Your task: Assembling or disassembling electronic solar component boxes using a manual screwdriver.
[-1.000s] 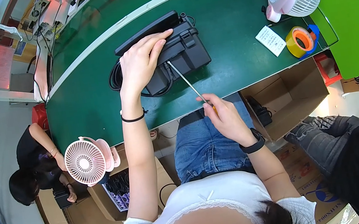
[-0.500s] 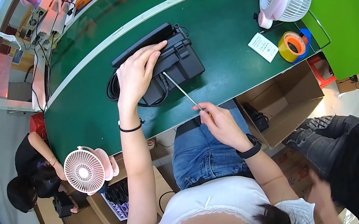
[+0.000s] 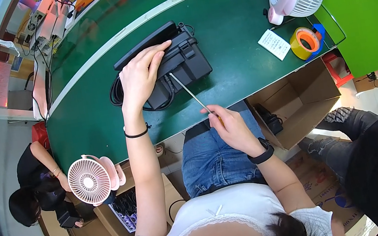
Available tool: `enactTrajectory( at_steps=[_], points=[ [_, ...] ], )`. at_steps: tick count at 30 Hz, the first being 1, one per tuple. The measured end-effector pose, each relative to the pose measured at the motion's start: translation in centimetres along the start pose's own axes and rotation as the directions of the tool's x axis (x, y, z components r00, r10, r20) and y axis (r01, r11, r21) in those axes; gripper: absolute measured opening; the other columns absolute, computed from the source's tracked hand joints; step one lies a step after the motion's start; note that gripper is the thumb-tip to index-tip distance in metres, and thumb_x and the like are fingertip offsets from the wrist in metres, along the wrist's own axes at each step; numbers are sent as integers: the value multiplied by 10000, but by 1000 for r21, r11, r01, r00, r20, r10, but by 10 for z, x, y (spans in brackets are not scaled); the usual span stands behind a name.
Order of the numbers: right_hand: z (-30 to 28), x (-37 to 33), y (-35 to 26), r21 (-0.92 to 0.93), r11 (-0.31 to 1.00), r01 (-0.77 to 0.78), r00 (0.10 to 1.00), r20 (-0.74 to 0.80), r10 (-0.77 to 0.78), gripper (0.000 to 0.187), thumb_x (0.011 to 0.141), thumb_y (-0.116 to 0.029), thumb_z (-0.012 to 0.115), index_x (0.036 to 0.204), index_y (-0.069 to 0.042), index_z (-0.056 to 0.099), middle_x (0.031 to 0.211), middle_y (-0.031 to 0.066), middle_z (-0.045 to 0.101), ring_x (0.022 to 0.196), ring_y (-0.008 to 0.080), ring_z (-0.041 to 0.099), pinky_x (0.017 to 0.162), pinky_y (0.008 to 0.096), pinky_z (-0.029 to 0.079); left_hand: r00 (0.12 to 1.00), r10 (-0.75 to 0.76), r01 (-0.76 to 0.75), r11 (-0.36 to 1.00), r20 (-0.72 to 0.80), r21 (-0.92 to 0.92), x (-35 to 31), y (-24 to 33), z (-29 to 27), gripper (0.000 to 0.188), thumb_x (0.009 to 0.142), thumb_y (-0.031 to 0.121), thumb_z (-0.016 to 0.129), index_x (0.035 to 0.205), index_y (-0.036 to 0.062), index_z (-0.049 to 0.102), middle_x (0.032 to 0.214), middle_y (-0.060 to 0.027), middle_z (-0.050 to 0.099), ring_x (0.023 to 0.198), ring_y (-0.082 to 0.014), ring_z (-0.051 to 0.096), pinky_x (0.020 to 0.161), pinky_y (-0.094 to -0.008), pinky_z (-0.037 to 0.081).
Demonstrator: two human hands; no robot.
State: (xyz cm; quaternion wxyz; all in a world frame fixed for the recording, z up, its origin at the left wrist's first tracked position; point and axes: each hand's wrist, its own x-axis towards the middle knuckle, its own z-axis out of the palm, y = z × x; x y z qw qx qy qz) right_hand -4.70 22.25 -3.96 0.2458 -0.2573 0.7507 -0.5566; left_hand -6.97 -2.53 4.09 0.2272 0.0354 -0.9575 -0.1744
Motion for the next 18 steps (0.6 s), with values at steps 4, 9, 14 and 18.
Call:
enactTrajectory(
  at_steps=[4,9,14,18],
  points=[
    [1,1,1,2,1000,15,1000,2,-15,227,996,-83,504,1193,-37,607,765,97,636,691,174,626,665,297,510,1000,5,-5,1000,-13,-1,-1,0,0,253,987,319,540,1145,259,729,1061,14,725,898,-207,703,691,-300,551],
    [-1,1,-2,-21,999,28,999,-16,-28,223,989,-85,521,1188,-34,609,801,124,660,713,201,651,683,314,521,1000,10,-10,1000,-14,-5,0,2,0,246,984,311,547,1140,255,729,1056,10,725,884,-213,705,688,-304,556],
    [3,2,8,-40,988,151,985,-84,-154,244,998,-70,499,1205,-55,627,738,26,601,570,65,512,536,221,419,999,19,-19,1000,-32,1,0,2,0,238,981,294,555,1137,253,730,1050,7,726,863,-220,708,680,-308,561],
    [6,1,7,-13,995,100,993,-66,-101,248,995,-72,503,1211,-59,626,736,26,604,558,71,511,532,223,422,1000,8,-8,1000,-27,3,-2,1,0,236,979,287,560,1140,258,729,1046,3,728,856,-220,711,674,-303,559]
  ],
)
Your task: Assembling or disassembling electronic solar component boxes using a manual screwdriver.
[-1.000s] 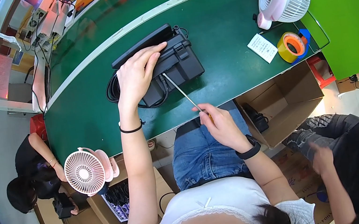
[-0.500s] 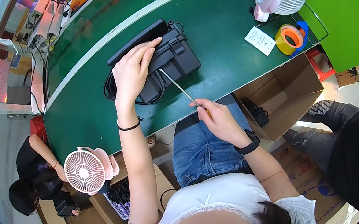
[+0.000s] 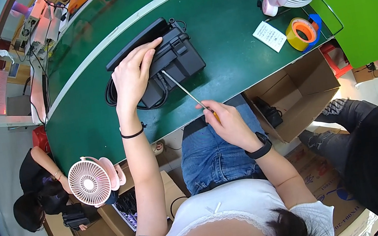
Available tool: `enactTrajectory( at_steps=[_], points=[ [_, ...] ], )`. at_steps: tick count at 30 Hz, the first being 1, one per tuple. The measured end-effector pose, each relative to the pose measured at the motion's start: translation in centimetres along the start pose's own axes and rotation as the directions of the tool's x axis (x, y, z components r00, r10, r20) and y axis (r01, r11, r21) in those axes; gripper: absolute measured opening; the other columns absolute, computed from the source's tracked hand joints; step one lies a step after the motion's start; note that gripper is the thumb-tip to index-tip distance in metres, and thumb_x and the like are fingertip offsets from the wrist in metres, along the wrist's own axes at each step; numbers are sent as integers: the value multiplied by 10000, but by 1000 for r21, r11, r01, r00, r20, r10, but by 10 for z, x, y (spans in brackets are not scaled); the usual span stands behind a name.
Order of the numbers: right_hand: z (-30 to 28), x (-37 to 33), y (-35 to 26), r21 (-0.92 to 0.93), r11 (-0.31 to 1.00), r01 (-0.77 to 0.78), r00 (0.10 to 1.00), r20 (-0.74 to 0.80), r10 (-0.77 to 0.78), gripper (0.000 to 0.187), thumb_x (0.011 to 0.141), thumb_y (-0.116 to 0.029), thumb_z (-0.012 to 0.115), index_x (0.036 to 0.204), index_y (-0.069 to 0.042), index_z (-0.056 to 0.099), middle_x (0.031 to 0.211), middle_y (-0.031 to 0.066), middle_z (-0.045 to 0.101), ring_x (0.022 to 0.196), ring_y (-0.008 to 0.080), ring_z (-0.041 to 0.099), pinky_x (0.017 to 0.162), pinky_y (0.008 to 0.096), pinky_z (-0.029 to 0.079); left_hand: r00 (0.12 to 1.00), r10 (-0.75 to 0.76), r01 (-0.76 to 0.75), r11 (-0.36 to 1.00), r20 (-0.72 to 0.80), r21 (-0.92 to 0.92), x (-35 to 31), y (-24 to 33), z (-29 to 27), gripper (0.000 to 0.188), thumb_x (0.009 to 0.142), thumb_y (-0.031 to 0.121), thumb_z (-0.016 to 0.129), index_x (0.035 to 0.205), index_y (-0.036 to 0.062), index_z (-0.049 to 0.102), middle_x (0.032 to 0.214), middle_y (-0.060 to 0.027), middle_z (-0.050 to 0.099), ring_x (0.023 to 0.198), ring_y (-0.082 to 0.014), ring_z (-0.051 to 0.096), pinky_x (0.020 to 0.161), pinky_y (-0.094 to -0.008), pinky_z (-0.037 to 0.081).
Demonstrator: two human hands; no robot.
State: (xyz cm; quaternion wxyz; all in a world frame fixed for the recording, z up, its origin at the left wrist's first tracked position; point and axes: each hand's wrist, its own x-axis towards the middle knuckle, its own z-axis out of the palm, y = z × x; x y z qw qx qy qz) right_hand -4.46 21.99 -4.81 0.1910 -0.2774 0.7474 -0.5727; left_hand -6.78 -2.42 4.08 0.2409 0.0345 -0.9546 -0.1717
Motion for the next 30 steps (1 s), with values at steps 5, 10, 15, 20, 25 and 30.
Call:
enactTrajectory(
  at_steps=[5,10,15,20,25,30],
  points=[
    [-3,-1,-2,18,1000,-7,1000,17,7,250,993,-67,500,1211,-50,620,745,33,604,584,77,524,554,226,433,999,-22,23,1000,27,-20,0,2,0,236,983,286,557,1140,260,730,1054,-3,727,862,-221,710,683,-305,556],
    [-4,3,7,-30,997,73,996,-44,-74,236,968,-59,540,1188,-28,620,794,85,639,679,154,608,658,276,496,1000,-20,20,999,10,-41,4,4,5,228,979,289,561,1119,236,733,1063,-10,718,913,-245,696,722,-343,551],
    [-1,5,6,-2,998,60,998,-11,-60,216,979,-92,538,1167,-32,624,863,122,668,704,199,642,683,315,515,997,-78,77,996,11,34,0,5,0,244,1002,293,536,1153,268,726,1098,-17,713,905,-230,702,772,-316,546],
    [-1,2,13,21,997,76,996,-52,-75,219,982,-97,522,1168,-36,621,835,126,659,701,205,645,681,326,521,999,-45,44,999,28,19,1,4,8,287,1030,320,488,1189,252,717,1109,-37,720,934,-209,708,824,-305,530],
    [-3,1,13,66,997,42,999,-30,-40,191,974,-124,521,1111,-26,609,922,170,688,757,344,661,686,404,520,999,-32,31,999,36,25,3,7,11,293,1037,300,476,1201,244,713,1119,-38,718,960,-206,701,849,-300,519],
    [-2,4,12,148,989,27,999,17,-30,199,979,-126,514,1123,-28,610,892,171,687,728,328,660,665,392,515,999,-24,24,999,29,21,3,4,9,291,1037,280,477,1198,229,714,1129,-53,714,991,-210,695,871,-304,517]
  ],
)
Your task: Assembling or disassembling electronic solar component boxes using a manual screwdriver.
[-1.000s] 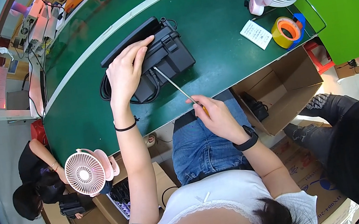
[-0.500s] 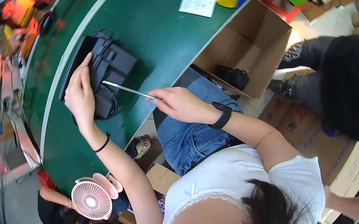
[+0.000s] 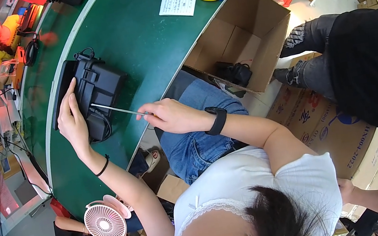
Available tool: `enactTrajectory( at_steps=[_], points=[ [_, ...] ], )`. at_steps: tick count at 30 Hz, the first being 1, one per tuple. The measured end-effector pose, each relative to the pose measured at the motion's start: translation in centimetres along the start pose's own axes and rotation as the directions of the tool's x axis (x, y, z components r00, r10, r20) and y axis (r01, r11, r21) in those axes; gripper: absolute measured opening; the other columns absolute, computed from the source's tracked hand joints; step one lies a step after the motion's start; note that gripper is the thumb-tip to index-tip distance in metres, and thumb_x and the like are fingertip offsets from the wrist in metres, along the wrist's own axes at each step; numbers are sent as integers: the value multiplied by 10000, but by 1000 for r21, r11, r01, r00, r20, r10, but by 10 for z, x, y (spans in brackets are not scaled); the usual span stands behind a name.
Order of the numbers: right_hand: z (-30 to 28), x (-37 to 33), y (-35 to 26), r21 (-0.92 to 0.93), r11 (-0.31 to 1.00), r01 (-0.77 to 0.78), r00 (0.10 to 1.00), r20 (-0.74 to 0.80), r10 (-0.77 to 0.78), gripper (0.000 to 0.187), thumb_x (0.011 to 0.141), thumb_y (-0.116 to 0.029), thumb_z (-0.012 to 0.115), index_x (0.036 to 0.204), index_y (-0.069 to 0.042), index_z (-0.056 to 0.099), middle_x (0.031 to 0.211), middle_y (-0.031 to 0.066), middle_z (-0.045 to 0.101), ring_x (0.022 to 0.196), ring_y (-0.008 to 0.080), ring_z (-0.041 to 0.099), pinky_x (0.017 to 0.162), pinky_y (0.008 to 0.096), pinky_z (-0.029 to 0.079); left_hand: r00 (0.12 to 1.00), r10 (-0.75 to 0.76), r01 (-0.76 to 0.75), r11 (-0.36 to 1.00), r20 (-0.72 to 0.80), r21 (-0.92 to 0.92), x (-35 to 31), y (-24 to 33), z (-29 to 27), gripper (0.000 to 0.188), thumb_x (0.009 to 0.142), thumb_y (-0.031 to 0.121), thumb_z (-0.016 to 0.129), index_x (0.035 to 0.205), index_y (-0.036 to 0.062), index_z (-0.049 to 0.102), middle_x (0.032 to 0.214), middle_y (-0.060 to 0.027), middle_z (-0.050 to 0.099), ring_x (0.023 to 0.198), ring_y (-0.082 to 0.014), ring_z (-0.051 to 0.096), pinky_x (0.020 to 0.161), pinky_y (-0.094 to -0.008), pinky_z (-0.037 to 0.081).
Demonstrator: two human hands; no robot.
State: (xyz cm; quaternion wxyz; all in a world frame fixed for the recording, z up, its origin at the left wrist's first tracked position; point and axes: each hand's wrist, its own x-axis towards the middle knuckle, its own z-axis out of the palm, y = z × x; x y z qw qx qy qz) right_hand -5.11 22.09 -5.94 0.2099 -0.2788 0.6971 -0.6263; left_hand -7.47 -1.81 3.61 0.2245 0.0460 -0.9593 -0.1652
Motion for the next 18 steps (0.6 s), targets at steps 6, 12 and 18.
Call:
enactTrajectory(
  at_steps=[6,12,18],
  points=[
    [0,0,-8,76,983,-165,983,89,158,230,999,-131,505,1181,-49,619,786,109,671,696,175,658,668,308,527,996,-68,70,997,56,-33,-1,4,-6,258,1003,296,527,1170,247,718,1124,-44,707,1002,-239,683,834,-329,533],
    [1,-1,-11,143,963,-229,969,131,211,248,1021,-130,473,1214,-63,613,745,17,607,560,54,516,517,220,434,1000,-18,18,999,-7,-37,-1,-3,-7,235,984,298,550,1119,256,738,1026,2,728,840,-219,705,667,-301,543],
    [2,3,-9,121,972,-203,974,128,188,255,1037,-139,456,1227,-58,606,751,1,584,548,35,483,487,188,395,999,28,-29,999,-45,-29,1,-11,-3,241,979,325,551,1114,263,741,1014,11,729,831,-210,703,634,-300,539]
  ],
)
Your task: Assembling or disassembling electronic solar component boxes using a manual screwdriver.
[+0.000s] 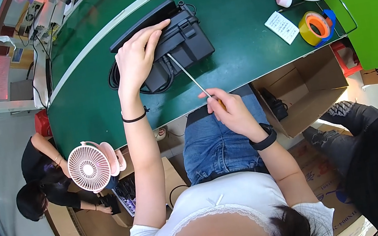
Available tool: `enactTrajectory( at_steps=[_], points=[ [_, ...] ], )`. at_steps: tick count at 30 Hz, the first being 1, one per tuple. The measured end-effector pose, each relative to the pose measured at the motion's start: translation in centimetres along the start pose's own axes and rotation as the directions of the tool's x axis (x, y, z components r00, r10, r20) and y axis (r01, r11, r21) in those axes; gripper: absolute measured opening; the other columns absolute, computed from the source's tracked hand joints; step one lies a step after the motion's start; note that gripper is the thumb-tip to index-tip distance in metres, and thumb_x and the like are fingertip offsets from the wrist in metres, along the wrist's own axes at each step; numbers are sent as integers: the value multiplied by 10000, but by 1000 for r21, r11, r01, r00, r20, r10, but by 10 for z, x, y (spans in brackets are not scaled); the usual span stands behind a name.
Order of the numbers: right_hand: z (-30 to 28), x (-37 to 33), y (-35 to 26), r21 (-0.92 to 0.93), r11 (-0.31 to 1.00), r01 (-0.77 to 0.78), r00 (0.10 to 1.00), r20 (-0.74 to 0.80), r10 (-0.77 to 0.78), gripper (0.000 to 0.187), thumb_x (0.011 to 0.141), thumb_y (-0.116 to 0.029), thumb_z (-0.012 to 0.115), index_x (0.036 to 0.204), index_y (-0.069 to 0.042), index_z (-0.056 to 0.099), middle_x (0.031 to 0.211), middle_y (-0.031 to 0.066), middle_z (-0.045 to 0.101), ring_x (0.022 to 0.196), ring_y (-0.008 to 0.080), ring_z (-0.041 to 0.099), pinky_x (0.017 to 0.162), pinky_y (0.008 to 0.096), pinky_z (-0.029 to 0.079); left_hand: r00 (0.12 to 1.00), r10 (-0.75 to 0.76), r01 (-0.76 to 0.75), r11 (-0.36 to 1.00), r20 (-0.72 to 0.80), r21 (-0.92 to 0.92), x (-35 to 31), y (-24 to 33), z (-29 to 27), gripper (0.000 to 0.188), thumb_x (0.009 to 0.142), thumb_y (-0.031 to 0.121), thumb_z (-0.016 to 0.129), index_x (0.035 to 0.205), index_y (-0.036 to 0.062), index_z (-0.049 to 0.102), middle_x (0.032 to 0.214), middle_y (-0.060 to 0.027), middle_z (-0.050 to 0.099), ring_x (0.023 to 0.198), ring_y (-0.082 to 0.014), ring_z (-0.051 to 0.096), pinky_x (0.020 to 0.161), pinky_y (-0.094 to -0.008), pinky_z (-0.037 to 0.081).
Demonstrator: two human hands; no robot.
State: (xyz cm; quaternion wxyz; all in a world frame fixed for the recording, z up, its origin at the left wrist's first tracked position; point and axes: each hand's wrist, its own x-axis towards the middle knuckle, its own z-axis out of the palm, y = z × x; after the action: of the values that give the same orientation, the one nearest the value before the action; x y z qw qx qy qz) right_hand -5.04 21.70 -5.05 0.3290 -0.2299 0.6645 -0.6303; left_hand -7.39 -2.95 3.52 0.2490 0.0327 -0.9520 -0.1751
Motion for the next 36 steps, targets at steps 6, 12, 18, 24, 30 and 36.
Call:
enactTrajectory(
  at_steps=[6,12,18,24,30,36],
  points=[
    [-2,-1,-2,-54,998,-29,999,-18,28,257,1025,-132,463,1219,-58,616,740,12,608,547,50,513,499,217,423,998,-41,41,999,56,-3,2,2,-3,260,991,334,531,1155,276,725,1056,-1,727,883,-231,707,692,-321,558],
    [2,-2,-4,-53,998,-22,999,-30,21,256,1024,-126,467,1220,-59,618,731,9,609,549,47,511,499,216,418,997,-42,42,999,60,3,0,2,-4,265,993,341,524,1158,286,723,1053,-4,727,889,-242,704,697,-332,558],
    [3,-2,1,-121,992,39,997,-67,-47,255,1026,-126,467,1223,-58,615,737,5,610,548,42,511,492,206,419,1000,12,-12,1000,-6,9,0,-2,1,241,976,344,552,1114,278,739,1008,-7,731,816,-240,704,622,-330,547],
    [1,3,-12,75,995,-60,998,25,58,274,1038,-128,445,1260,-54,587,773,18,601,554,46,508,486,205,425,996,-39,36,999,79,35,18,-7,3,291,988,421,503,1098,299,743,964,-44,735,811,-282,706,649,-377,565],
    [-2,6,-22,335,936,-105,989,132,64,326,1063,-182,415,1335,-32,511,838,37,575,577,64,523,526,215,466,975,-113,96,991,191,95,38,-11,5,331,994,465,469,1095,317,747,870,-87,731,791,-314,704,690,-399,566],
    [-7,8,-29,432,889,-151,978,198,70,356,1072,-220,406,1363,-28,477,853,33,559,599,69,530,539,221,487,968,-132,111,988,212,109,40,-12,9,344,994,485,457,1098,328,745,865,-90,731,802,-315,705,698,-403,566]
  ],
)
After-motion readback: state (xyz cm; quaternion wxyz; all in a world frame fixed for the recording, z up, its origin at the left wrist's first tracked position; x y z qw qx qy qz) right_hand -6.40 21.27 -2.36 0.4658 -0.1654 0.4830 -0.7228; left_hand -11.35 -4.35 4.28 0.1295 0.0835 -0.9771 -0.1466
